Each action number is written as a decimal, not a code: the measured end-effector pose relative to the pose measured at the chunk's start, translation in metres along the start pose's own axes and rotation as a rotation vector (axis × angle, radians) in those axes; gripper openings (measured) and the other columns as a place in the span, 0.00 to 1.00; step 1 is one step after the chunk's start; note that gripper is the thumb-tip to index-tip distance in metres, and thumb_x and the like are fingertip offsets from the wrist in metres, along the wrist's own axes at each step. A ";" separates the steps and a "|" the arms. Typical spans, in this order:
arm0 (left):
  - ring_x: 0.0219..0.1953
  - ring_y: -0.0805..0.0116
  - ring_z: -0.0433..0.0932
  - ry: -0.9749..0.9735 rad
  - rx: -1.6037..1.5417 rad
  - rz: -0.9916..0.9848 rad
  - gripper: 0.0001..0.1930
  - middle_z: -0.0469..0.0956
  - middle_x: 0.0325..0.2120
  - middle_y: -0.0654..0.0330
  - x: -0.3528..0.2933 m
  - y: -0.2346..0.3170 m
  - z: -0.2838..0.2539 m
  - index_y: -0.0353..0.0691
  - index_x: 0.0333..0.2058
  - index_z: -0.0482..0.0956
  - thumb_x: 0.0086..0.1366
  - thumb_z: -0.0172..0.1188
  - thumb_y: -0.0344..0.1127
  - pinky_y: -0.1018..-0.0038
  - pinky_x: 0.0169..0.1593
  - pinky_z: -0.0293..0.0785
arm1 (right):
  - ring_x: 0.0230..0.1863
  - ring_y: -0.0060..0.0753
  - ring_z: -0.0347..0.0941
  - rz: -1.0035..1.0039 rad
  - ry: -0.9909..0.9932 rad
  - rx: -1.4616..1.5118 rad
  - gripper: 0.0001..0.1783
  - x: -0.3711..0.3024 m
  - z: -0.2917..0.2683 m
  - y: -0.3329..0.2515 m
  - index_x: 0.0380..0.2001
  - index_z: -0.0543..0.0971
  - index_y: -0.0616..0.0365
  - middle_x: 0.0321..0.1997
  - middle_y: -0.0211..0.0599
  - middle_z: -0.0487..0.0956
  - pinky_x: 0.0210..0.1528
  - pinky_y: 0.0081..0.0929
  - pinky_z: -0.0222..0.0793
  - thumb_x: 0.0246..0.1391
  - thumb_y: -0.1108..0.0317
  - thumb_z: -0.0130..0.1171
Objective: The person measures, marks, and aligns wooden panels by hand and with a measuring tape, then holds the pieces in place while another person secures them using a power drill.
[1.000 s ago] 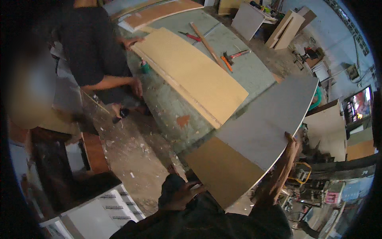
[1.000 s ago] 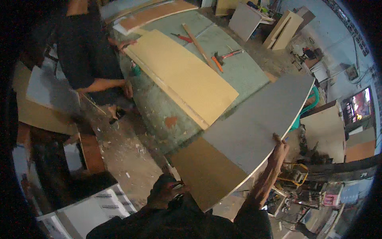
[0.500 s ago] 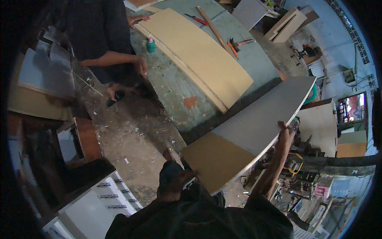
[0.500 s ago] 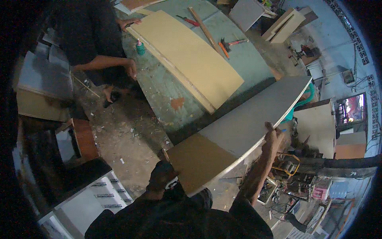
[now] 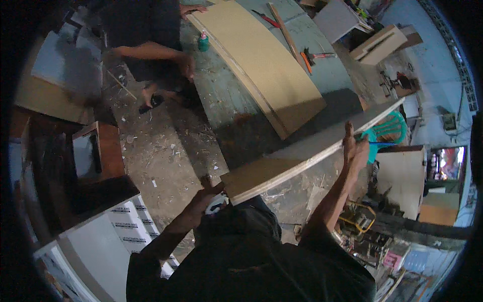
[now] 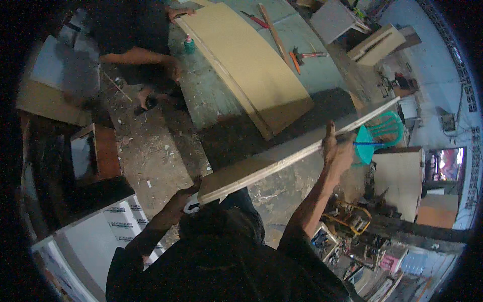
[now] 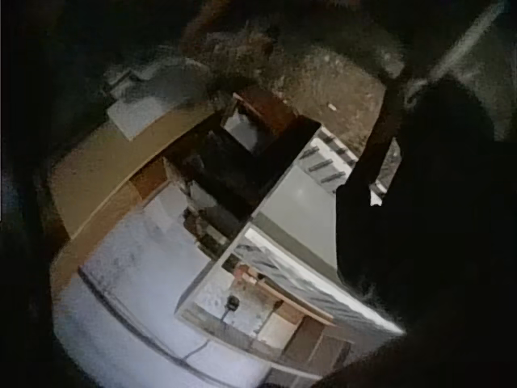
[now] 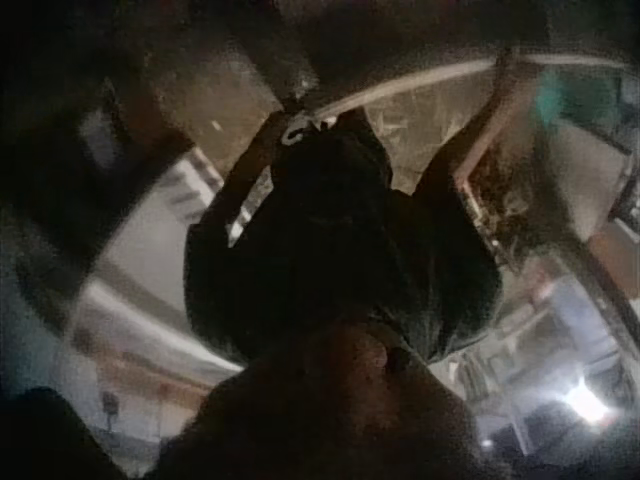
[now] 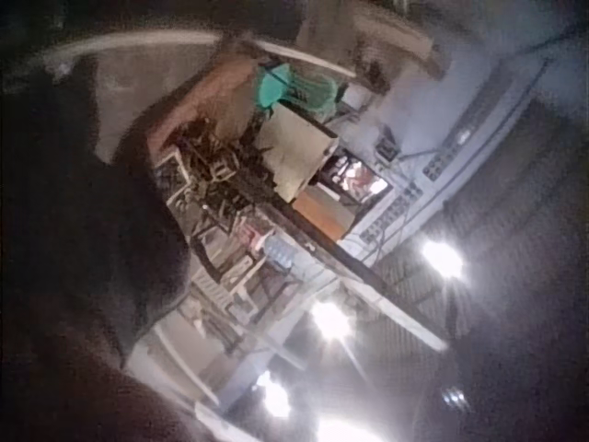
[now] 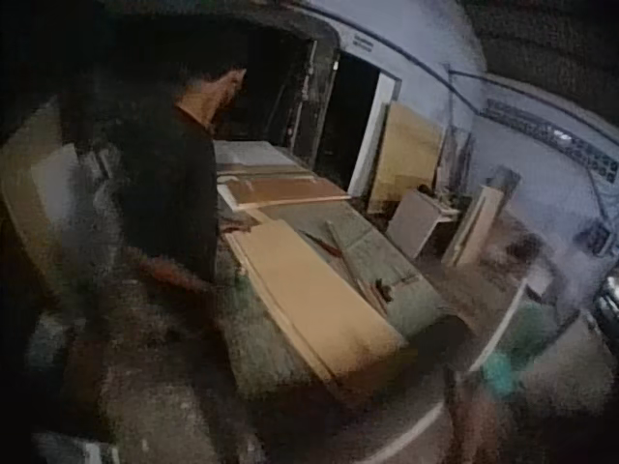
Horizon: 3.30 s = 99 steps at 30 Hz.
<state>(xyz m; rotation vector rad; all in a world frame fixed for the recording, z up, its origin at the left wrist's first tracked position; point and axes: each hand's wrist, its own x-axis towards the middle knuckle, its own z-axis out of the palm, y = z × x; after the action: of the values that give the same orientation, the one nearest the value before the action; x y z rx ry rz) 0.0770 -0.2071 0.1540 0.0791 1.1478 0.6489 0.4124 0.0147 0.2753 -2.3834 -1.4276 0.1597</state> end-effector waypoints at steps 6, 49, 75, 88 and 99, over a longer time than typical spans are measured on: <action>0.34 0.83 0.72 0.351 0.361 0.698 0.13 0.77 0.30 0.67 -0.051 0.019 -0.001 0.36 0.45 0.80 0.66 0.61 0.38 0.81 0.38 0.67 | 0.67 0.60 0.61 -0.684 0.476 -0.070 0.55 0.005 0.005 -0.004 0.71 0.54 0.61 0.68 0.59 0.64 0.67 0.48 0.58 0.46 0.57 0.73; 0.60 0.62 0.65 -0.253 0.140 1.101 0.41 0.58 0.61 0.51 0.002 0.128 0.133 0.38 0.67 0.47 0.70 0.48 0.63 0.66 0.60 0.65 | 0.57 0.55 0.74 -1.372 -0.816 0.611 0.53 -0.044 0.002 -0.125 0.63 0.65 0.59 0.59 0.52 0.73 0.53 0.45 0.75 0.33 0.60 0.81; 0.27 0.63 0.83 0.175 0.853 0.738 0.08 0.82 0.23 0.52 -0.100 0.085 0.079 0.35 0.33 0.84 0.52 0.71 0.24 0.72 0.35 0.77 | 0.40 0.39 0.82 -1.019 -1.050 0.458 0.41 0.008 -0.073 -0.061 0.44 0.78 0.55 0.38 0.39 0.82 0.44 0.34 0.76 0.23 0.53 0.86; 0.40 0.56 0.85 0.069 0.608 0.815 0.09 0.85 0.34 0.50 -0.089 0.054 0.040 0.37 0.30 0.85 0.48 0.73 0.22 0.63 0.49 0.80 | 0.46 0.40 0.78 -1.015 -0.856 0.384 0.40 0.037 -0.061 -0.008 0.44 0.83 0.58 0.43 0.42 0.81 0.51 0.34 0.70 0.21 0.55 0.84; 0.36 0.59 0.85 0.126 0.695 1.053 0.14 0.84 0.31 0.50 -0.083 0.053 0.053 0.36 0.30 0.84 0.42 0.75 0.24 0.67 0.44 0.80 | 0.48 0.41 0.79 -0.979 -0.995 0.336 0.37 0.041 -0.083 -0.002 0.45 0.82 0.57 0.46 0.41 0.83 0.53 0.35 0.73 0.27 0.58 0.84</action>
<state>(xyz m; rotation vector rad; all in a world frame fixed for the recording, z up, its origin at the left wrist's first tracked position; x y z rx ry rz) 0.0789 -0.1931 0.2645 1.3151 1.3770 1.1410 0.4533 0.0306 0.3570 -1.0762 -2.5160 1.2846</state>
